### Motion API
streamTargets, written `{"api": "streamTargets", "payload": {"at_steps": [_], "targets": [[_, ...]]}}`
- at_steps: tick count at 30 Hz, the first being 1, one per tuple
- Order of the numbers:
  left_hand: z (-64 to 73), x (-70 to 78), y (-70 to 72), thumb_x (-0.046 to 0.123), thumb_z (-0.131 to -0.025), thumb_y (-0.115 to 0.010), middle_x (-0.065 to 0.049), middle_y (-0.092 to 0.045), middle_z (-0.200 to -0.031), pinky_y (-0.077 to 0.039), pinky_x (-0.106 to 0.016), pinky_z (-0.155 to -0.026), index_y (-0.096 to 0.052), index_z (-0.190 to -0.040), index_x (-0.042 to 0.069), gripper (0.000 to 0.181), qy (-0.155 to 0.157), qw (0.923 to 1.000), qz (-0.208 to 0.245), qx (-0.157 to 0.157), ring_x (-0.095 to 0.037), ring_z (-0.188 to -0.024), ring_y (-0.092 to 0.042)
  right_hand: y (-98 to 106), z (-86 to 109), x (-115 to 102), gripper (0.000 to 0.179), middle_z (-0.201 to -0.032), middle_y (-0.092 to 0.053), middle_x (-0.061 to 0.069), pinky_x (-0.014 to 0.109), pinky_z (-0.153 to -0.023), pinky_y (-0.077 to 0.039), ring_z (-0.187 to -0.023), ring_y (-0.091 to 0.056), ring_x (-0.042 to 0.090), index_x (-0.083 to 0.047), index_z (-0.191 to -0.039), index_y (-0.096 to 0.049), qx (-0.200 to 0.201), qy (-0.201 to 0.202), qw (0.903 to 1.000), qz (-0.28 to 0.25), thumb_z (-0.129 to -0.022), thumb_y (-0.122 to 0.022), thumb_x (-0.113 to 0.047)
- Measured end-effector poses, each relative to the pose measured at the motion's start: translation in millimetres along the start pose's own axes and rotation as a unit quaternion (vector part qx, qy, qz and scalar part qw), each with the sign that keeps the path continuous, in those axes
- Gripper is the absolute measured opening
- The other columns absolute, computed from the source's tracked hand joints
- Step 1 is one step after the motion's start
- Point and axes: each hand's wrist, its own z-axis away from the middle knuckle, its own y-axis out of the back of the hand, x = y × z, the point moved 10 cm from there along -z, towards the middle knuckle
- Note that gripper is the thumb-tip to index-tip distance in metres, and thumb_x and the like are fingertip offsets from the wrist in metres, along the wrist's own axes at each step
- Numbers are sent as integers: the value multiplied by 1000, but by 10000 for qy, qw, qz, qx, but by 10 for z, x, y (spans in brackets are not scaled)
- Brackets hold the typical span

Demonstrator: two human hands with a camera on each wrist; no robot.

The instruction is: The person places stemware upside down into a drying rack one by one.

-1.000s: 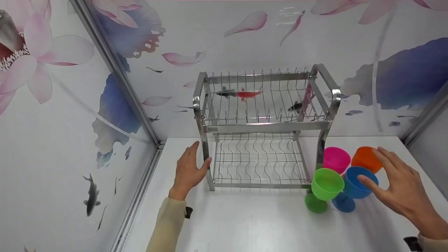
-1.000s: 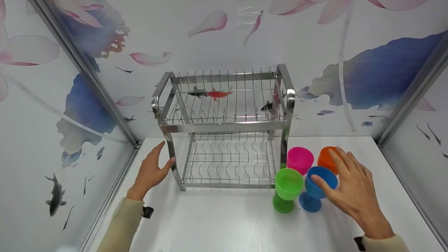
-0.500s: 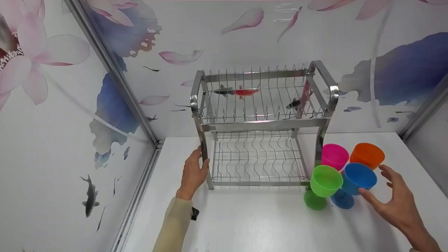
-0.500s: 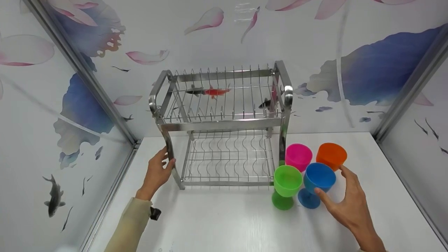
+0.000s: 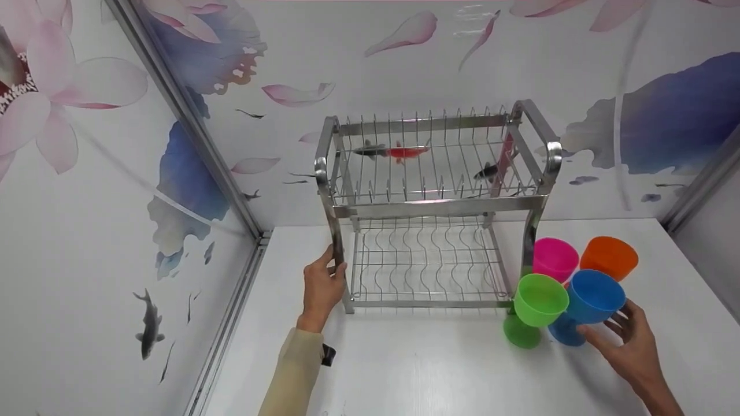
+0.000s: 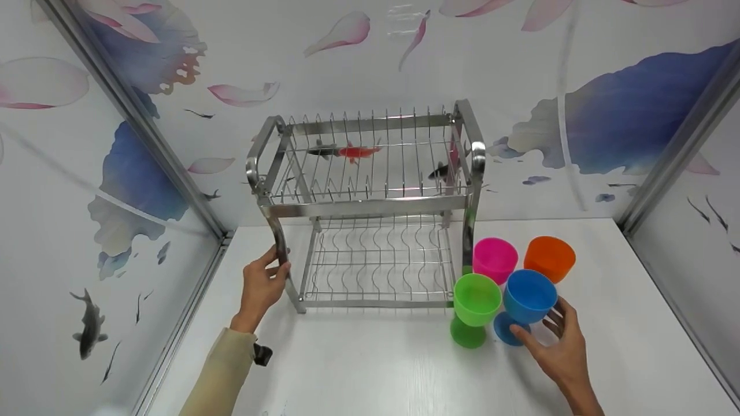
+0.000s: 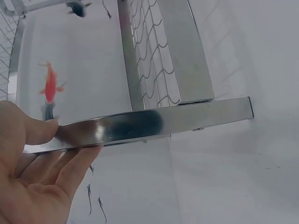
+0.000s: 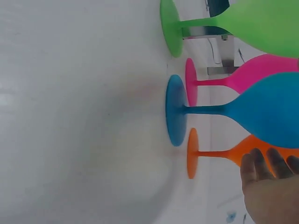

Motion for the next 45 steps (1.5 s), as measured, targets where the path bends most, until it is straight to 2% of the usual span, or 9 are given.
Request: {"api": "streamTargets", "payload": {"at_steps": [2, 6, 10, 16, 21, 29, 37, 40, 45], "targets": [[3, 4, 10, -4, -100, -69, -25, -74, -125, -66, -35, -83, -68, -136, 3, 37, 27, 10000, -7, 68, -39, -106, -78, -71, -34, 90, 118, -174, -18, 28, 68, -118, -35, -154, -29, 57, -6, -171, -3, -142, -287, 9993, -192, -92, -84, -43], [11, 20, 25, -6, -99, -69, -26, -75, -122, -67, -38, -82, -68, -136, 2, 38, 23, 9998, -48, 176, -40, -105, -78, -190, -89, 232, 123, -177, -10, 25, 63, -120, -33, -159, -22, 53, -10, -171, 2, -371, -746, 9949, -569, -92, -84, -47], [11, 29, 18, -5, -99, -69, -25, -76, -120, -67, -39, -82, -69, -131, 2, 32, 30, 9998, -64, 211, -41, -105, -77, -257, -130, 347, 124, -180, -6, 18, 59, -122, -32, -162, -18, 48, -17, -173, 3, -418, -1099, 9893, -863, -91, -85, -47], [5, 11, -7, -4, -99, -70, -24, -76, -120, -67, -37, -80, -72, -124, 2, 25, 47, 9996, -177, 216, -41, -103, -78, -289, -152, 382, 122, -180, -11, 14, 59, -125, -31, -163, -21, 45, -22, -173, -2, -342, -1175, 9889, -848, -89, -86, -47], [21, -21, -1, -3, -98, -71, -20, -77, -120, -67, -37, -82, -73, -123, 3, 26, 198, 9992, -255, 249, -39, -104, -79, -325, -151, 397, 121, -180, -12, 12, 60, -125, -31, -163, -22, 44, -26, -174, -4, -392, -1197, 9874, -959, -89, -87, -46], [18, 6, -6, -4, -99, -70, -22, -77, -118, -67, -38, -82, -73, -117, 3, 20, 230, 9993, -137, 242, -41, -106, -77, -252, -158, 283, 116, -180, -13, 15, 59, -122, -32, -161, -24, 48, -28, -173, -3, -398, -945, 9909, -873, -92, -83, -48], [26, -13, 8, -5, -98, -71, -23, -76, -120, -67, -39, -82, -72, -125, 1, 28, 299, 9990, -140, 288, -41, -105, -78, -91, -133, 73, 110, -179, -13, 17, 60, -119, -33, -160, -22, 52, -28, -173, -5, -255, -728, 9939, -789, -95, -79, -48], [27, -13, 11, -5, -98, -71, -25, -76, -119, -67, -40, -83, -73, -123, 1, 26, 295, 9991, -111, 291, -42, -105, -77, -19, -114, -33, 105, -179, -16, 14, 56, -119, -33, -160, -24, 51, -29, -173, -8, -187, -521, 9955, -773, -97, -78, -45], [34, -5, -5, -5, -98, -70, -26, -76, -118, -67, -40, -81, -73, -121, 2, 24, 217, 9993, -149, 253, -42, -104, -77, 133, -81, -240, 94, -176, -27, 6, 41, -118, -35, -159, -31, 46, -33, -172, -16, 21, 33, 9976, -689, -100, -77, -32]]}}
